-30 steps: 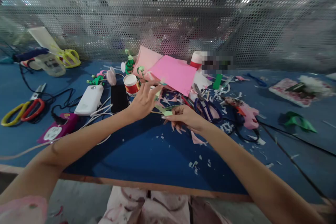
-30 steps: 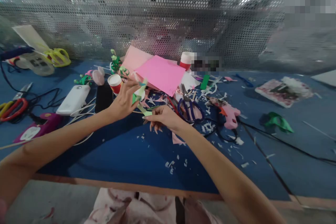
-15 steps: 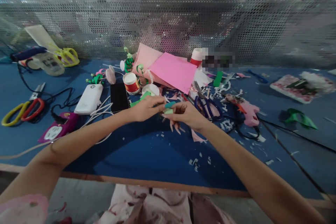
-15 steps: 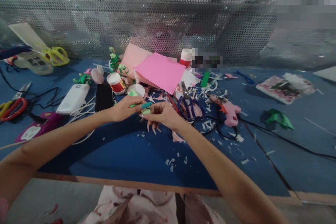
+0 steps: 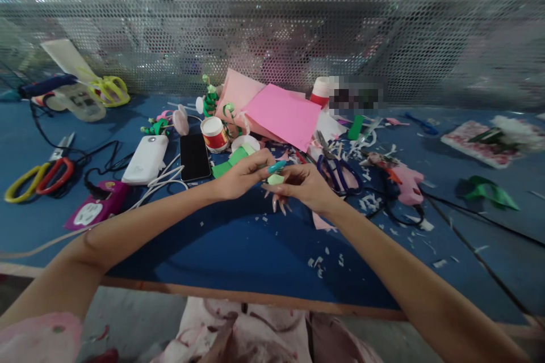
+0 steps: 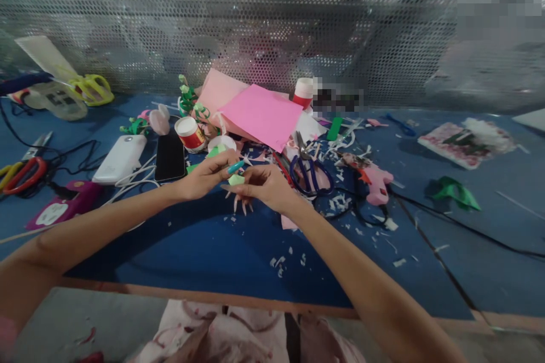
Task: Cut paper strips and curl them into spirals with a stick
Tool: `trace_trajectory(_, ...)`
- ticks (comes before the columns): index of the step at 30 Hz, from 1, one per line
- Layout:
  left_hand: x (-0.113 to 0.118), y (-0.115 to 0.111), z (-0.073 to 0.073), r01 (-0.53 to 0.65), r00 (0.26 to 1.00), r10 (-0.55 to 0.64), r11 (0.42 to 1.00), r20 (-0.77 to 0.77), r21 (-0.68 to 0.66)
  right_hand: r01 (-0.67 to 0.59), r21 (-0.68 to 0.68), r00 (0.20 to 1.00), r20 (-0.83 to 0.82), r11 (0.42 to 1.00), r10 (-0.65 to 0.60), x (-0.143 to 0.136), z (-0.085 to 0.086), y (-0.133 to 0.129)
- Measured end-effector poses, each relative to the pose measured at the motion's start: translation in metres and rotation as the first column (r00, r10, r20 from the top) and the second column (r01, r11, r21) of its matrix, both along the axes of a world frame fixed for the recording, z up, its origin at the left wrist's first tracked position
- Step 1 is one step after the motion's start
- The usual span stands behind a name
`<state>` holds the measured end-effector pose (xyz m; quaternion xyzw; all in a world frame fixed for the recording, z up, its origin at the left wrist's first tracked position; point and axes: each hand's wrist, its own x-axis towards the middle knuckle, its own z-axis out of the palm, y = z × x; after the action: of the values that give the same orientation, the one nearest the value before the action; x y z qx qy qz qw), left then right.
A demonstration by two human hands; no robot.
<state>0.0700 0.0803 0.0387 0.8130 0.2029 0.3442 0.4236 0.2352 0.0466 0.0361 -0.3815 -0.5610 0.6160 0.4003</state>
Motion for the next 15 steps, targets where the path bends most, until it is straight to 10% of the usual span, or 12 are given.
trace_trajectory(15,0.0046,-0.0065,-0.0073,-0.045,0.999,0.05,0.981,-0.019,0.187,0.175,0.043,0.985,-0.009,0.984,-0.175,-0.0097,-0.0062,0.0005)
